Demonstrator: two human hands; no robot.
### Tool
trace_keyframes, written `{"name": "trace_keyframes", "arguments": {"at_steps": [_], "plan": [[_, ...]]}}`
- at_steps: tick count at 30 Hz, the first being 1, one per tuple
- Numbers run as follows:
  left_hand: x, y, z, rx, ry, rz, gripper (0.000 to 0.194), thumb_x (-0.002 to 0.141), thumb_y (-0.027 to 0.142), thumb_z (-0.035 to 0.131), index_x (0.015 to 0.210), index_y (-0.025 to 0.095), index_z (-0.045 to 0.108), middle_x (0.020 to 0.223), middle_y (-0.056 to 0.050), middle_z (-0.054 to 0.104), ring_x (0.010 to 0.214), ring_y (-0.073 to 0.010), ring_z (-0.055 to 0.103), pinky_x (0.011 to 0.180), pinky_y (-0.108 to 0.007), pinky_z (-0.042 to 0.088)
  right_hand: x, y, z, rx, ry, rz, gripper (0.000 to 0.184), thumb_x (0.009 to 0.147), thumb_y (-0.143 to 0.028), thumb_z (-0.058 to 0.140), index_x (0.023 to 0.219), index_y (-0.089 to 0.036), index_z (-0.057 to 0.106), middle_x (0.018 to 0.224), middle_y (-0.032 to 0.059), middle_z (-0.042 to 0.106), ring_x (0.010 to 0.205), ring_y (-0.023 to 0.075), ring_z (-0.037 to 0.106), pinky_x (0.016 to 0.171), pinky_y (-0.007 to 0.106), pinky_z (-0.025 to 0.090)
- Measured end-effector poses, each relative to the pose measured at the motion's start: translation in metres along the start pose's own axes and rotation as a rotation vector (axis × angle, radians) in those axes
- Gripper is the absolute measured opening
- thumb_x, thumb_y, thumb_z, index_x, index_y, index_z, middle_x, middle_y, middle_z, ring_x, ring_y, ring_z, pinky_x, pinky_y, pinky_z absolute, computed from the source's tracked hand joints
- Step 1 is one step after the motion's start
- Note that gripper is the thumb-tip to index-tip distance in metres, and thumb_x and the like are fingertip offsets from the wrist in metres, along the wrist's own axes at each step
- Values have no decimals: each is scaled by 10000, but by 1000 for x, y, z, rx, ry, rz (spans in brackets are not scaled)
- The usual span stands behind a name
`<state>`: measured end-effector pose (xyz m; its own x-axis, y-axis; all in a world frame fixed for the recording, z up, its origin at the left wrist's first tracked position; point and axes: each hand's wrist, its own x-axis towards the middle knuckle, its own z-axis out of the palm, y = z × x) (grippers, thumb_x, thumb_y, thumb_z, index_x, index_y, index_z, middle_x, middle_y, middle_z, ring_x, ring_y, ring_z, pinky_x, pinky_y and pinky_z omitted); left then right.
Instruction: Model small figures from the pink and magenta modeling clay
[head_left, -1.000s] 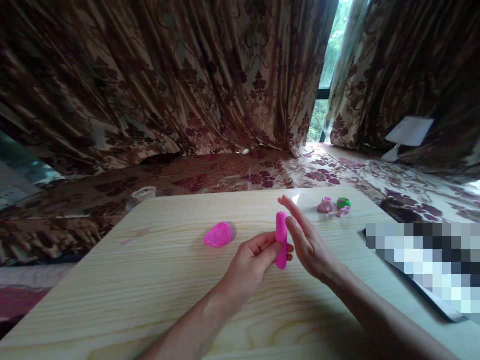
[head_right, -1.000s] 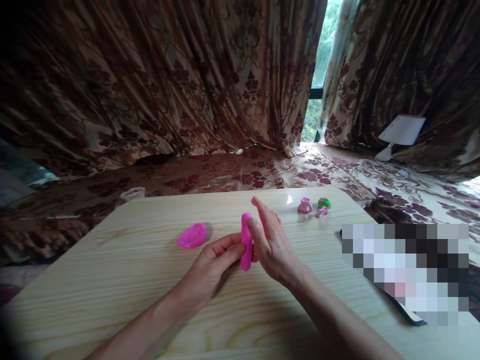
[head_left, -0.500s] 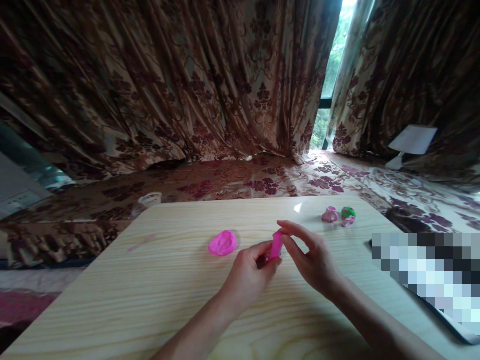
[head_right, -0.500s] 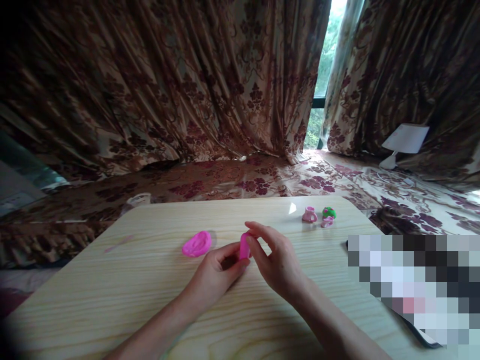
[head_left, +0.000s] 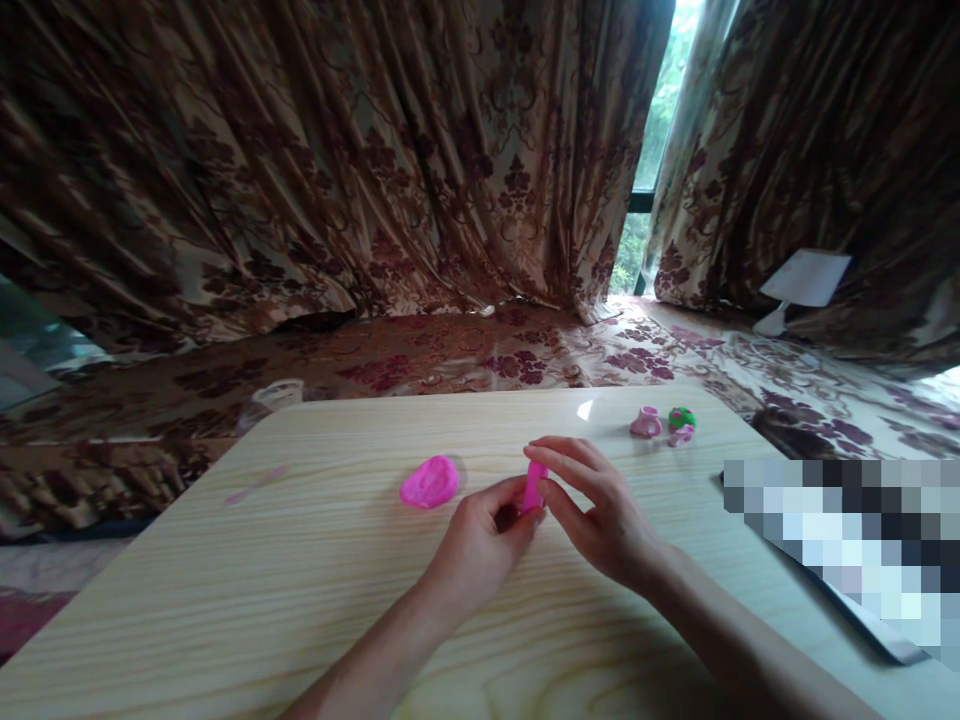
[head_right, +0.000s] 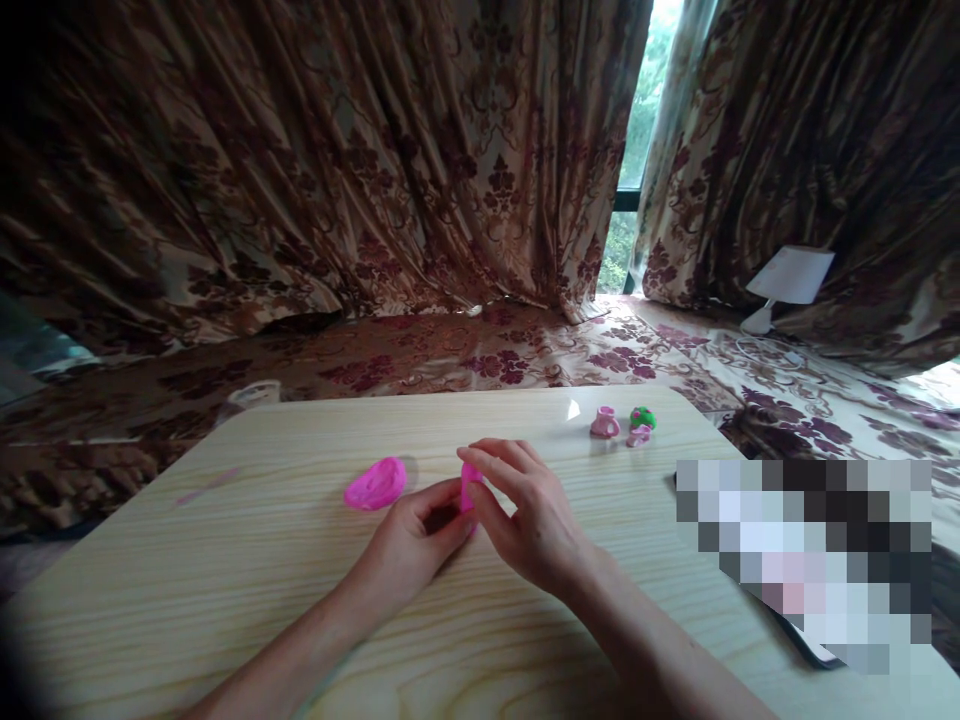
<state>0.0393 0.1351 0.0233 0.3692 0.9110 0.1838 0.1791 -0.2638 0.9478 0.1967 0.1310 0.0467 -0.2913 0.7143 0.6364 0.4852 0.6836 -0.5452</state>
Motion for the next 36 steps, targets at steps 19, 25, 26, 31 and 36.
{"name": "trace_keyframes", "arguments": {"at_steps": [19, 25, 26, 31, 36], "plan": [[1, 5, -4, 0, 94, 123, 233, 754, 183, 584, 957, 237, 685, 918, -40, 661, 870, -194, 566, 795, -296, 421, 4, -6, -2, 34, -27, -19, 295, 825, -157, 524, 1115, -199, 558, 1016, 68, 619, 947, 175, 569, 837, 342, 477], [-1, 1, -5, -40, 61, 86, 141, 780, 213, 557, 857, 194, 673, 866, -44, 653, 827, -189, 555, 712, -278, 440, 34, -24, -7, -217, -187, -73, 423, 879, -291, 466, 1283, -168, 434, 1324, 118, 439, 1236, 206, 378, 1035, 418, 311], [-1, 0, -5, -59, 42, 70, 145, 784, 205, 544, 854, 186, 669, 870, -48, 653, 821, -189, 558, 695, -276, 443, 38, -26, -3, -254, -216, -72, 434, 888, -314, 448, 1296, -170, 419, 1349, 118, 418, 1261, 212, 348, 1051, 436, 279], [-1, -11, -9, -56, 11, 67, 147, 789, 190, 514, 818, 146, 652, 839, -61, 651, 769, -179, 559, 676, -275, 445, 38, -27, 17, -322, -330, 23, 454, 911, -401, 375, 1305, -180, 418, 1399, 113, 376, 1331, 240, 243, 1076, 488, 191], [0, -15, -12, 76, 76, 84, 129, 775, 214, 535, 805, 145, 641, 773, -41, 618, 678, -139, 513, 606, -238, 412, 44, -25, 7, -147, -424, 135, 512, 935, -458, 252, 1365, -194, 339, 1420, 89, 352, 1337, 206, 246, 1087, 435, 207]]}}
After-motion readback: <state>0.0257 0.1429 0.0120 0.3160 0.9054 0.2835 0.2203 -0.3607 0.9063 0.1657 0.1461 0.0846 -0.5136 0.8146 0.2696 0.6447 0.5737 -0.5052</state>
